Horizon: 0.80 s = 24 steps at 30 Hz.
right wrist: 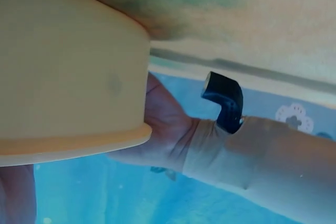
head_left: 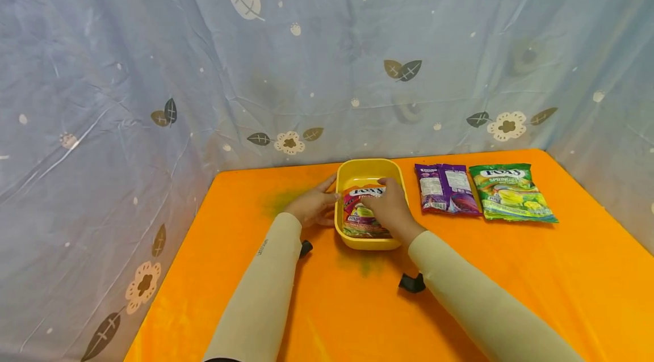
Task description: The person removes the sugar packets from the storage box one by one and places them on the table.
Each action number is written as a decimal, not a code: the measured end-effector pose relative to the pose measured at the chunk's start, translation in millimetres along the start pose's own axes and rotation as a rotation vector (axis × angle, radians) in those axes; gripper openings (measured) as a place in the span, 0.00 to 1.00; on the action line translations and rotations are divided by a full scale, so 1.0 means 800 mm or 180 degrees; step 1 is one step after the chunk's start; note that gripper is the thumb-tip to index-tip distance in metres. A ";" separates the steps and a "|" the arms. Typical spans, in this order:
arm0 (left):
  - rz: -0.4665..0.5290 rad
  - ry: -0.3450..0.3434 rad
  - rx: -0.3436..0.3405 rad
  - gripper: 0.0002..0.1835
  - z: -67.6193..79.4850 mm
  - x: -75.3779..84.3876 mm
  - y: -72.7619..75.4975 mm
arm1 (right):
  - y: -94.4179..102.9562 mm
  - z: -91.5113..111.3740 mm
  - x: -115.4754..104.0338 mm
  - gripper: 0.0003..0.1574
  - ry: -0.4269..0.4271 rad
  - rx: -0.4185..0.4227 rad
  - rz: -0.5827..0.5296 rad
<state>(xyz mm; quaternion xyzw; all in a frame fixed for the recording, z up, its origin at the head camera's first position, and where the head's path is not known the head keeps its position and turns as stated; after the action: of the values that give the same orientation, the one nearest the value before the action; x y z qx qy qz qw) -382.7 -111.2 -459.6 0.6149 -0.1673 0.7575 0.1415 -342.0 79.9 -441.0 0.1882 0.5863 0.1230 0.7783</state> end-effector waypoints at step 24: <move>0.0062 0.0009 -0.0026 0.36 -0.003 -0.002 0.002 | -0.010 -0.010 0.007 0.34 -0.0264 -0.1013 -0.0241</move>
<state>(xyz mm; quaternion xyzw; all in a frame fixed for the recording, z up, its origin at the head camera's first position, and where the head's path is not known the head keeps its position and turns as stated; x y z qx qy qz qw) -385.2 -111.6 -461.5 0.6116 -0.1762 0.7590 0.1369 -348.4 76.4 -451.0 0.0452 0.5334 0.1769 0.8259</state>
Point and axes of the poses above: each hand's wrist, its own z-axis away from the middle knuckle, its own y-axis out of the back of the hand, x = y × z, the point moved 4 cm from there along -z, towards the middle knuckle, and after that the axes turned 11 degrees about -y, right-handed, at the moved point
